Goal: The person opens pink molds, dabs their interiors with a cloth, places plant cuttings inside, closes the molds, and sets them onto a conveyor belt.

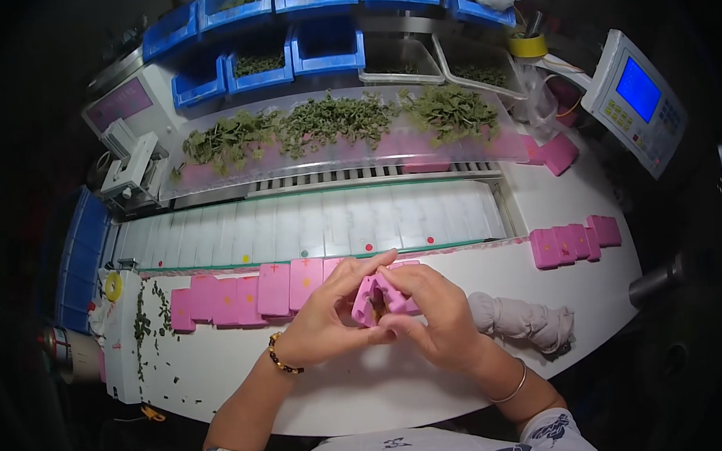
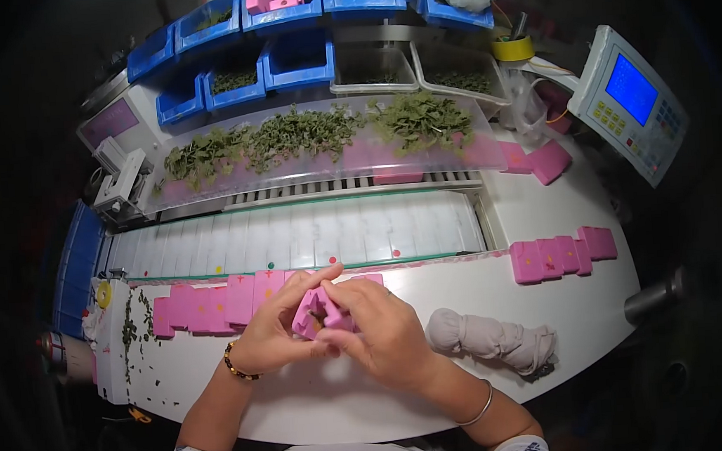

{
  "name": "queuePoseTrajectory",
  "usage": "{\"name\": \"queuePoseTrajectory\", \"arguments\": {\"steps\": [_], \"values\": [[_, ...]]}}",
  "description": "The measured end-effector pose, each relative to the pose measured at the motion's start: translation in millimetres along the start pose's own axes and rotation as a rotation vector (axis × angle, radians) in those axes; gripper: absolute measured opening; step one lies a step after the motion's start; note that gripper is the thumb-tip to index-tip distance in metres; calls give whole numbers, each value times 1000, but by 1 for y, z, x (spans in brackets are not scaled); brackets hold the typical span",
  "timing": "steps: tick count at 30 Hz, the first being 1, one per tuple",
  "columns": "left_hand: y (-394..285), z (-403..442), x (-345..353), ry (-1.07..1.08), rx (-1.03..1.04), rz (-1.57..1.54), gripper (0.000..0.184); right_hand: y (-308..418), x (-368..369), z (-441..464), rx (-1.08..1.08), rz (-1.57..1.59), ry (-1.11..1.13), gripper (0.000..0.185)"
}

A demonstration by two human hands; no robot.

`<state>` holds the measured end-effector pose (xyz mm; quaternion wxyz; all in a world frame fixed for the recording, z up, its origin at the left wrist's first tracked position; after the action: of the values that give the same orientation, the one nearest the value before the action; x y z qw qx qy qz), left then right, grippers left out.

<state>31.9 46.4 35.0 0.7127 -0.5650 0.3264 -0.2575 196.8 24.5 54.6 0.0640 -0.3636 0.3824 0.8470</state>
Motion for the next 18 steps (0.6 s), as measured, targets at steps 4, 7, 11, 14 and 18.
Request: {"name": "queuePoseTrajectory", "arguments": {"steps": [4, 7, 11, 14, 18], "values": [[7, 2, 6, -131, 3, -144, 77, -14, -6, -9, 249, 276, -76, 42], [9, 2, 12, -251, 63, -248, 72, -17, -3, -8, 336, 694, -298, 39], [8, 2, 7, -377, 159, -545, 60, -8, 3, -6, 304, 772, -322, 34], [20, -1, 1, -383, 189, -825, 47, 5, 5, -1, -21, 151, 56, 33], [24, -10, -2, -448, 25, -905, 22, 30, 27, 1, -61, 153, 172, 30]]}}
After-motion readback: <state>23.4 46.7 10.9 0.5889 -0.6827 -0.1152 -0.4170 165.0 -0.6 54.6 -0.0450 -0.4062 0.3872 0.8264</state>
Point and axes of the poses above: each hand's wrist, its own z-axis towards the middle knuckle, its own x-axis out of the palm, y = z × x, the point moved 4 cm from there along z, towards the middle knuckle, and after that the axes turned 13 degrees about y, right-handed, at the moved point
